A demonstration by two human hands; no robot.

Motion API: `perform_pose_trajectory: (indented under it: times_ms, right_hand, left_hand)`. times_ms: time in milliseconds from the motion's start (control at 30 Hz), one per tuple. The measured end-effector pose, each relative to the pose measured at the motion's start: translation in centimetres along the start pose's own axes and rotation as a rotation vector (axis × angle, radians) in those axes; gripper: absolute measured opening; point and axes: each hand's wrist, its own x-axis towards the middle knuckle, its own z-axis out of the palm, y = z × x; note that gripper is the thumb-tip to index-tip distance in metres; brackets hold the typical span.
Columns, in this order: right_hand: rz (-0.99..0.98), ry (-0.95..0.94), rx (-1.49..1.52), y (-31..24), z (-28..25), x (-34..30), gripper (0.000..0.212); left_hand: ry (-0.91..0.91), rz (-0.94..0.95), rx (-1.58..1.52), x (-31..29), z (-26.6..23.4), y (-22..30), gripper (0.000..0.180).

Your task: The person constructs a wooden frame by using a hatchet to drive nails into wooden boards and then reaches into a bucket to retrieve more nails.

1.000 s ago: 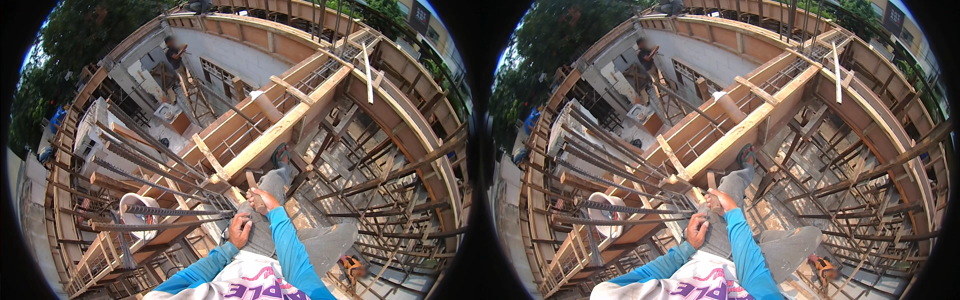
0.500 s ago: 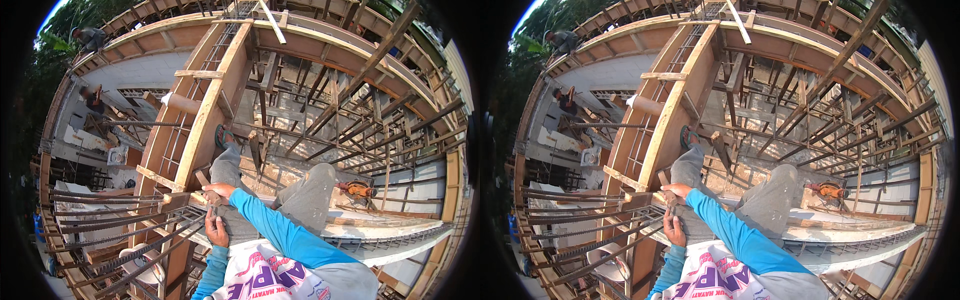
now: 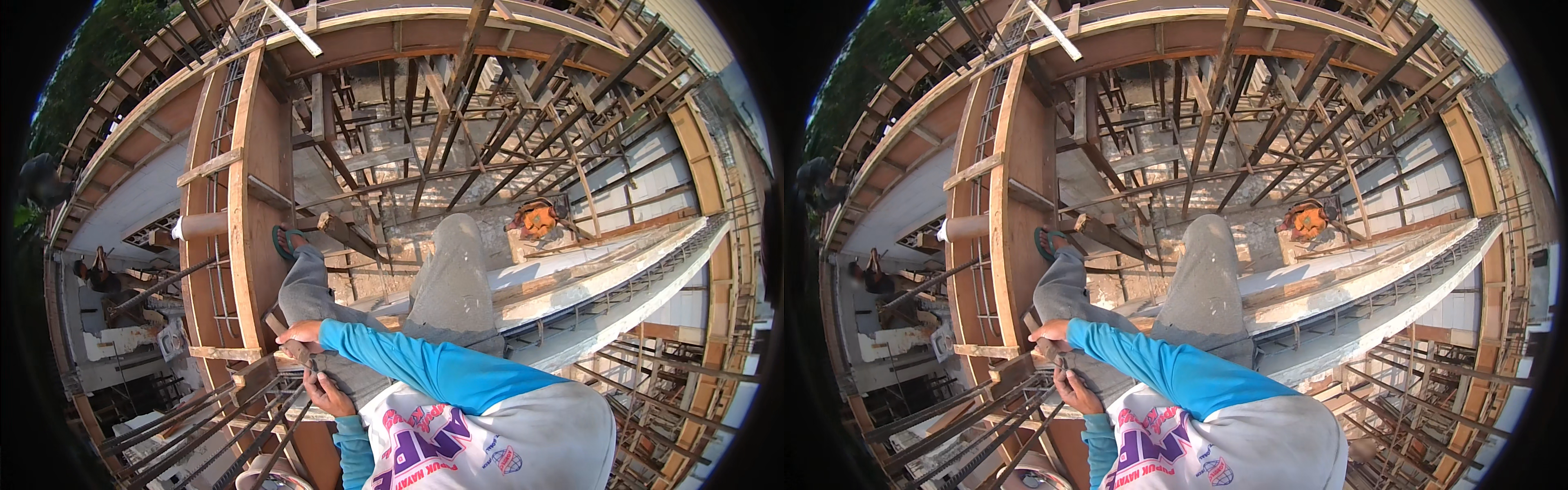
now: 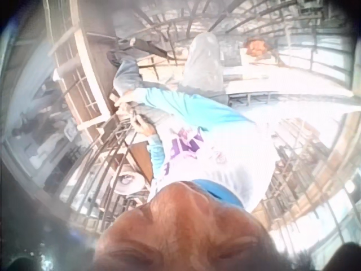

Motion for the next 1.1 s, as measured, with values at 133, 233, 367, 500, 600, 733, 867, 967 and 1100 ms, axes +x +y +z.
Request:
perform_pose_trajectory:
  times_ms: [133,233,367,500,600,733,867,967,1100]
  right_hand:
    - [-0.006,0.007,-0.019,0.1,0.3,0.2,0.018]
    - [-0.025,0.046,-0.045,-0.5,1.4,-0.8,0.018]
    - [-0.082,0.071,-0.163,-0.5,-0.2,-0.4,0.019]
    - [-0.225,0.179,-0.313,0.3,3.8,-2.4,0.022]
    - [-0.38,0.32,-0.526,0.4,2.9,0.0,0.023]
    - [-0.349,0.352,-0.57,-1.4,4.5,-4.5,0.034]
    - [-0.448,0.308,-0.79,-1.8,2.1,-8.7,0.062]
    - [-0.555,0.194,-0.978,-1.7,3.8,-18.4,0.058]
    - [-0.534,0.327,-1.073,0.6,1.6,-25.3,0.054]
  left_hand:
    - [-0.034,0.008,0.001,0.1,0.2,0.9,0.033]
    - [0.004,0.133,0.109,0.3,0.5,1.3,0.032]
    - [-0.05,0.064,0.046,0.8,0.4,-0.3,0.03]
    - [0.077,0.072,-0.123,-0.3,0.2,0.4,0.027]
    - [0.068,0.135,-0.024,-0.8,0.7,1.0,0.026]
    - [0.062,0.206,0.016,2.1,0.2,2.9,0.027]
    - [0.025,0.116,-0.295,10.4,-0.2,0.5,0.033]
    - [0.151,-0.295,-0.669,13.6,2.4,4.9,0.039]
    - [-0.312,-0.482,-0.902,16.7,5.7,7.0,0.04]
